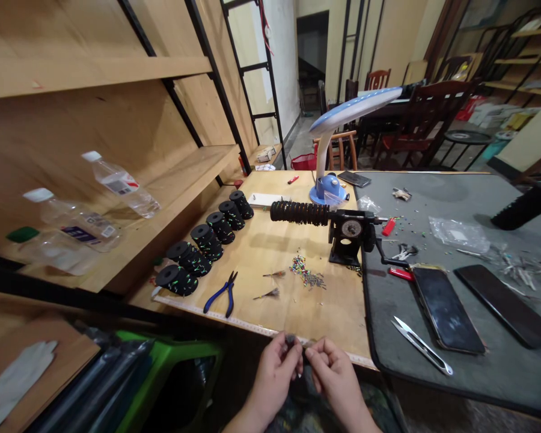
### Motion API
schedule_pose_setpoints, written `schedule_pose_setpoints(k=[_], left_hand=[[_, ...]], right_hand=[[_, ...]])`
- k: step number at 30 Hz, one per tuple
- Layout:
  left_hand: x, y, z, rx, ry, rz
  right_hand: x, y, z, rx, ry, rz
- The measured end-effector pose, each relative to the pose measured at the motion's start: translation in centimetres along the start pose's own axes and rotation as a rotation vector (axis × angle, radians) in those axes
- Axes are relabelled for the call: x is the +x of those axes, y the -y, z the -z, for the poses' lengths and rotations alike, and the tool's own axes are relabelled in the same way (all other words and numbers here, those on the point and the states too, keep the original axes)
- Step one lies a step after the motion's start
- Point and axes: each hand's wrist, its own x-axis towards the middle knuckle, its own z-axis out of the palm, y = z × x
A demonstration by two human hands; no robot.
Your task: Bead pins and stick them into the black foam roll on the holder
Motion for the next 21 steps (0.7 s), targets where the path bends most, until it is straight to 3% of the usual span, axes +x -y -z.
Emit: schedule_pose_setpoints(k=[21], left_hand=[[-0.42, -0.39, -0.31, 0.082, -0.031, -0.063]], right_hand=[[0.19, -0.02, -0.18, 0.020, 0.006, -0.047]])
